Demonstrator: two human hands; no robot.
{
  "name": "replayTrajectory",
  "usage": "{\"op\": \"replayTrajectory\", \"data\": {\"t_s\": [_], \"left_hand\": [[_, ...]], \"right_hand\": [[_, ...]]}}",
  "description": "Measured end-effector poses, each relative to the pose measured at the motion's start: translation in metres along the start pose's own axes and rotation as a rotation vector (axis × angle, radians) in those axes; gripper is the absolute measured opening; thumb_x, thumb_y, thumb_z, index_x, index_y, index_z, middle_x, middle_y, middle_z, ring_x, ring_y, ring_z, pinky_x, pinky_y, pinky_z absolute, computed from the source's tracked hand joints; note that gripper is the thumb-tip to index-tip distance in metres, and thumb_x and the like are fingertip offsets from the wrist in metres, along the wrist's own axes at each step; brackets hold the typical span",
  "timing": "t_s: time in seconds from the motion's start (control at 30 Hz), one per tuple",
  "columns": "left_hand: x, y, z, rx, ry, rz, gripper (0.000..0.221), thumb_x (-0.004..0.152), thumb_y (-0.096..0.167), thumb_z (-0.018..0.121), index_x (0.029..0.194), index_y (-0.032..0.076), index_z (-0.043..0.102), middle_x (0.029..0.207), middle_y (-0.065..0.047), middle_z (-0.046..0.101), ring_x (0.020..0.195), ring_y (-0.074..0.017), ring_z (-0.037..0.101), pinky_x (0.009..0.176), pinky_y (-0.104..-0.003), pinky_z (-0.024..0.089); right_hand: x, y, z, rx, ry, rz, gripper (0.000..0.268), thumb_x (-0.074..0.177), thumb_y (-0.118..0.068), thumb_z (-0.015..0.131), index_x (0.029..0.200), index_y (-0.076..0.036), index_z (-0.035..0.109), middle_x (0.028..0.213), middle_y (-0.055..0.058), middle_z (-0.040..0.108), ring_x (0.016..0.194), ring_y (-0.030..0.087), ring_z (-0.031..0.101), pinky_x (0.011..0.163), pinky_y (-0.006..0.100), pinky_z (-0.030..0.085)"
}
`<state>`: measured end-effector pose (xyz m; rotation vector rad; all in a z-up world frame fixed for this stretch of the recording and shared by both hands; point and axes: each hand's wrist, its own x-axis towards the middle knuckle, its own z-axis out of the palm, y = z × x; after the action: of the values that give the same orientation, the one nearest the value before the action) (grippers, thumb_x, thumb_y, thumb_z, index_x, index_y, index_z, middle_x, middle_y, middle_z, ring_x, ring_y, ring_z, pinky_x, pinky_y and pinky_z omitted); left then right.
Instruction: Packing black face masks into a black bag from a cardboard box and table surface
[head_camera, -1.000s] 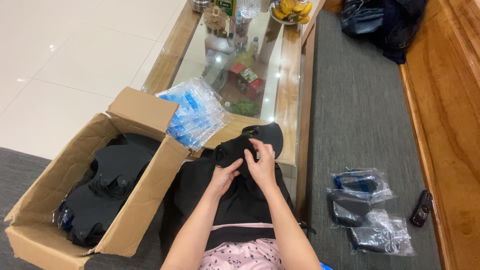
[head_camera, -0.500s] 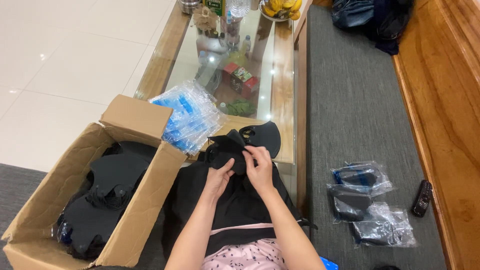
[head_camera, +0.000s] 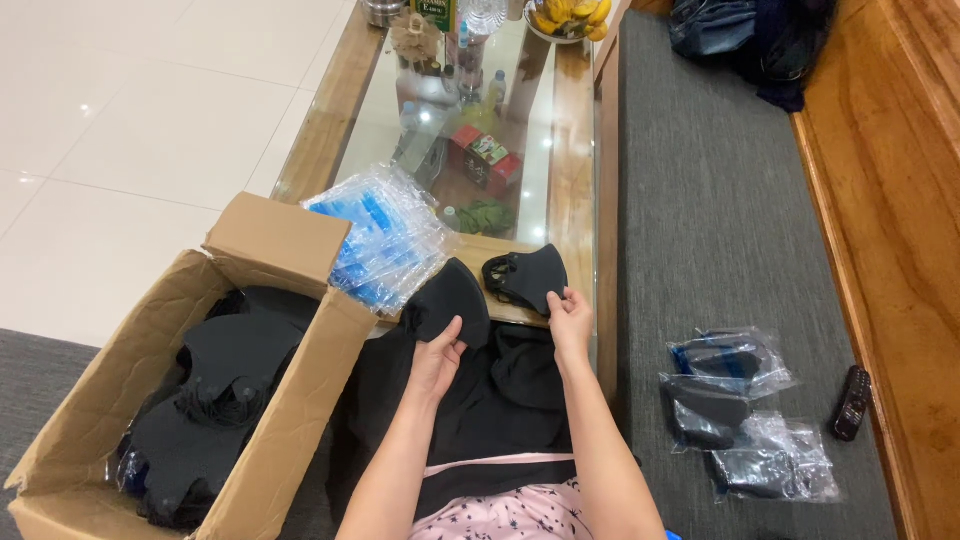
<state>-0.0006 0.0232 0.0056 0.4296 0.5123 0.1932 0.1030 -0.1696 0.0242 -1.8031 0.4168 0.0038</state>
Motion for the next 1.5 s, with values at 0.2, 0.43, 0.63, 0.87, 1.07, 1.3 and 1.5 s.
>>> {"op": "replayTrajectory", "data": {"t_s": [0.2,0.43,0.63,0.87,1.07,1.3,1.5], "left_hand": [[-0.002,-0.002,0.000,0.076,-0.023,-0.004,0.042,0.086,-0.003,0.079,0.124,0.013,0.073,0.124,-0.013,0.072,0.110,-0.0321,0.071,0.093,-0.048,0.061],[0.002,-0.009,-0.005,0.084,-0.044,0.011,0.040,0.086,-0.005,0.078,0.122,0.011,0.074,0.120,-0.013,0.073,0.106,-0.0327,0.073,0.090,-0.048,0.063],[0.000,-0.007,-0.005,0.091,-0.056,0.001,0.040,0.084,-0.007,0.079,0.118,0.013,0.076,0.115,-0.013,0.075,0.101,-0.0309,0.075,0.086,-0.045,0.064],[-0.013,-0.002,0.011,0.101,-0.025,0.002,0.029,0.081,-0.006,0.081,0.102,0.014,0.080,0.100,-0.010,0.079,0.087,-0.0256,0.078,0.075,-0.037,0.066],[-0.033,0.012,0.037,0.095,-0.026,0.020,0.024,0.081,-0.005,0.082,0.096,0.013,0.081,0.093,-0.010,0.079,0.080,-0.0250,0.078,0.066,-0.033,0.066],[-0.001,-0.008,0.001,0.104,0.014,-0.011,0.029,0.082,-0.002,0.083,0.106,0.013,0.079,0.103,-0.012,0.078,0.087,-0.0282,0.077,0.074,-0.040,0.067],[-0.002,-0.010,0.007,0.120,0.015,-0.006,0.035,0.081,-0.002,0.084,0.113,0.010,0.076,0.110,-0.014,0.076,0.093,-0.0331,0.076,0.079,-0.048,0.066]], "right_hand": [[-0.014,-0.023,-0.010,-0.274,0.038,-0.051,0.037,0.097,-0.023,0.068,0.130,-0.008,0.064,0.073,0.000,0.069,0.076,0.017,0.067,0.076,0.034,0.052],[-0.025,-0.029,-0.008,-0.471,0.009,-0.176,0.045,0.097,-0.025,0.062,0.141,-0.016,0.056,0.086,0.009,0.065,0.097,0.036,0.070,0.087,0.049,0.053],[-0.021,-0.023,-0.005,-0.562,0.005,-0.209,0.041,0.099,-0.031,0.058,0.139,-0.023,0.060,0.102,0.011,0.064,0.106,0.037,0.068,0.093,0.052,0.053],[-0.016,-0.013,-0.006,-0.557,-0.004,-0.235,0.043,0.100,-0.033,0.054,0.142,-0.025,0.055,0.114,0.014,0.063,0.110,0.037,0.068,0.094,0.054,0.053],[-0.018,-0.019,-0.007,-0.532,-0.039,-0.222,0.043,0.102,-0.032,0.052,0.143,-0.022,0.054,0.112,0.011,0.061,0.107,0.035,0.068,0.091,0.052,0.055],[-0.019,-0.021,-0.012,-0.434,-0.049,-0.246,0.041,0.101,-0.029,0.056,0.139,-0.015,0.060,0.095,0.013,0.058,0.096,0.037,0.066,0.086,0.051,0.052],[-0.045,-0.050,0.010,-0.267,-0.036,-0.555,0.020,0.094,-0.025,0.069,0.112,-0.024,0.078,0.082,0.000,0.055,0.071,0.017,0.063,0.071,0.032,0.055]]}}
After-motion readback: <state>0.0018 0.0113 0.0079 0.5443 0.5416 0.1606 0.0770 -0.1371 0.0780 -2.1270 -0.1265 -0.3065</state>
